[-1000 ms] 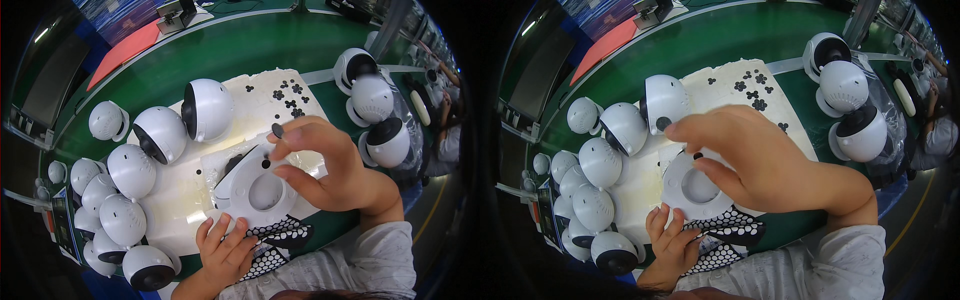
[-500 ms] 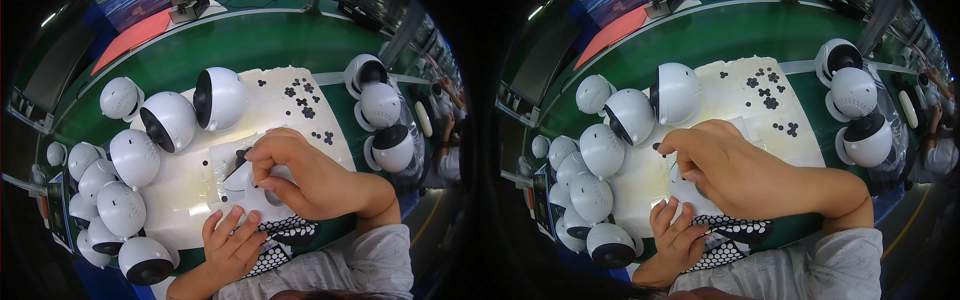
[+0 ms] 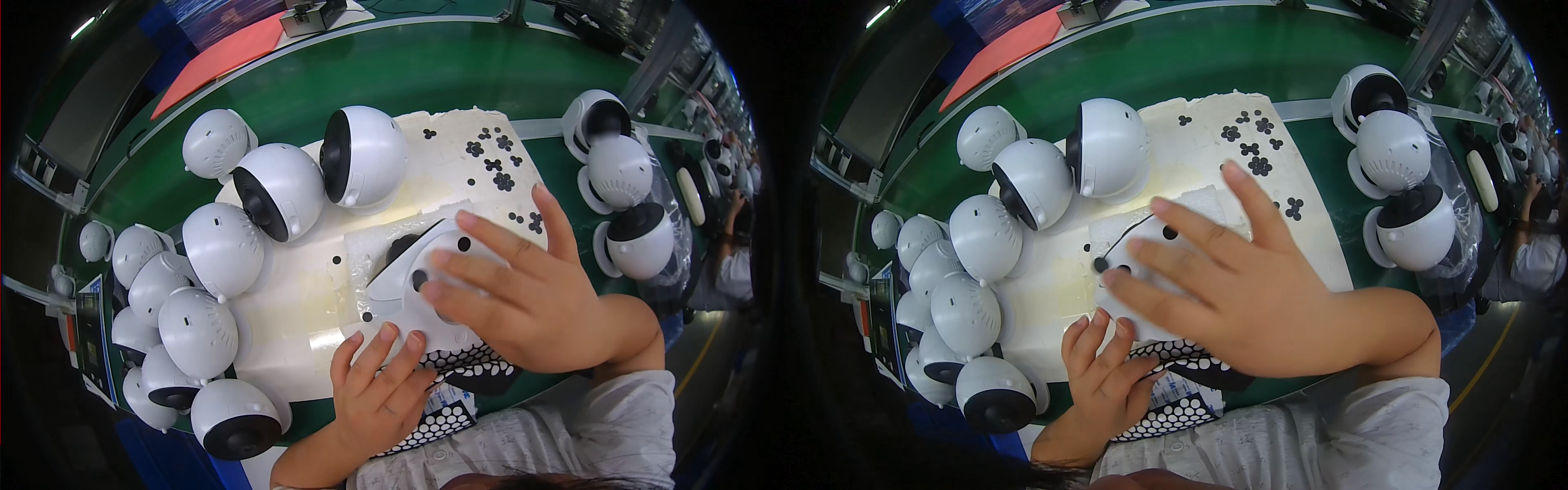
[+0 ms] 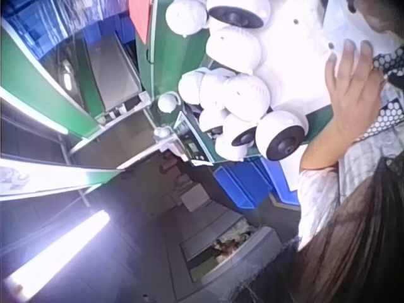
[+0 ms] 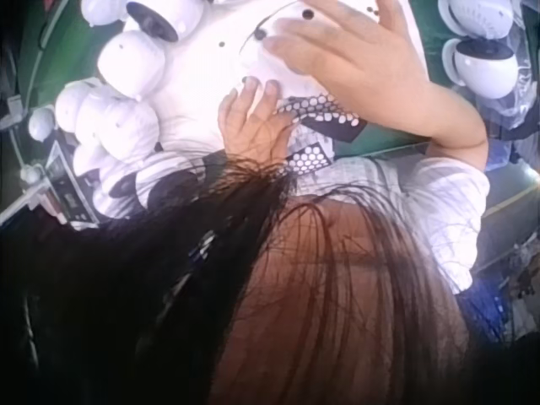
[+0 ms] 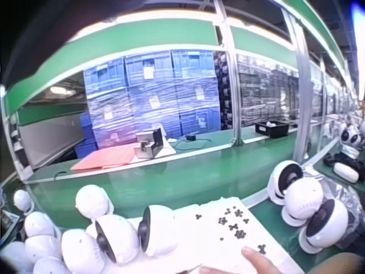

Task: The person peels adhesive pads from a sheet by hand, sticks them onto the bases of security cameras, and moves each camera aside.

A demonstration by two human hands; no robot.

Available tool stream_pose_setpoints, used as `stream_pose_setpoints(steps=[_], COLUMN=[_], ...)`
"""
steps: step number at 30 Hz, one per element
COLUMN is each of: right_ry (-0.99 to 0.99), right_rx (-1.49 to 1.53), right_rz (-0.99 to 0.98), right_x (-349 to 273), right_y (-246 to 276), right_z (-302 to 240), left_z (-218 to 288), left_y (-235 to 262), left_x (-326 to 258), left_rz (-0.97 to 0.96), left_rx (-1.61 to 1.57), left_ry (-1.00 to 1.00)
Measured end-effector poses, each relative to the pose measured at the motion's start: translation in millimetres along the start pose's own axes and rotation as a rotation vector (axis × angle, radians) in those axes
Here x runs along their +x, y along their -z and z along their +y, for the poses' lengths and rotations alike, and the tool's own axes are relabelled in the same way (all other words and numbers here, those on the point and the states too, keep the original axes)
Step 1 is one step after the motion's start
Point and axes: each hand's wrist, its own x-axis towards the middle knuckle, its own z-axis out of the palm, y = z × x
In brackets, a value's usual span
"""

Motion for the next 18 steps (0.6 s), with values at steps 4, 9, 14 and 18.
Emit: stream_pose_setpoints(steps=[4, 9, 14, 18], right_ry=[-0.123, -0.215, -0.19, -0.194], right_rx=[0.47, 0.628, 0.613, 0.615], right_rz=[-0.032, -0.085, -0.066, -0.059], right_x=[-19, -26, -23, -22], right_y=[6, -9, -14, -15], right_z=[14, 6, 5, 5], left_z=[-3, 0, 1, 0], left_y=[0, 1, -1, -2], left_x=[0, 4, 5, 5], left_rz=[-0.04, -0.03, -0.015, -0.002], left_rx=[-0.01, 0.012, 0.0, -0.009], left_ry=[-0.071, -0.062, -0.009, -0.011])
